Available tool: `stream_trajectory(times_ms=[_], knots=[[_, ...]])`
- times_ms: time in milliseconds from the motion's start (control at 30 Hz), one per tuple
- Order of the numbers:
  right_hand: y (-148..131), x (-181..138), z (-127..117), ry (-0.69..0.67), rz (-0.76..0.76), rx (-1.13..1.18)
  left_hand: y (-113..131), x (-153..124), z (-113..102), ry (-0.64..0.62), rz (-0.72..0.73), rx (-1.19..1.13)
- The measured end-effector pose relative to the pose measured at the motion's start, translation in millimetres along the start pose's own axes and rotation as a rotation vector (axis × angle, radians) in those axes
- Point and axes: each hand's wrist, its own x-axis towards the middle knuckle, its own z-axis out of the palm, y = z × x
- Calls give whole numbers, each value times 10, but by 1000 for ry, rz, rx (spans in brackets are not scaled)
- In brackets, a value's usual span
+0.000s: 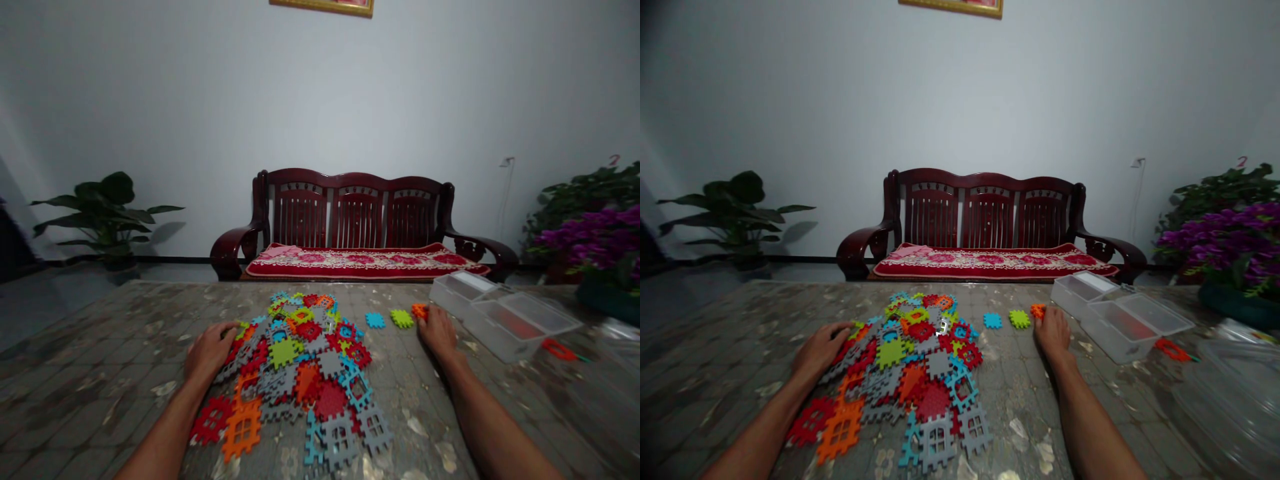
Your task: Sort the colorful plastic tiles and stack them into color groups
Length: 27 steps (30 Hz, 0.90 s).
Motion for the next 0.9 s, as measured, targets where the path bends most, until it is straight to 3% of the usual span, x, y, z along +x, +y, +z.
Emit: stream_trajectory(times_ms=[333, 467, 633, 733, 900], knots=[[33, 63, 5, 1, -6, 6, 4, 2, -7, -16, -5, -1], [25, 1, -9, 107, 23, 22, -17, 16, 15, -10, 7, -23], [-18, -124, -10, 242, -182, 158, -46, 39, 46, -5, 13, -18], [-128, -213, -32, 228, -280, 239, -42, 42, 44, -25, 2, -20], [-359, -357, -128, 109, -278, 188, -15, 33, 13, -42, -12, -9]])
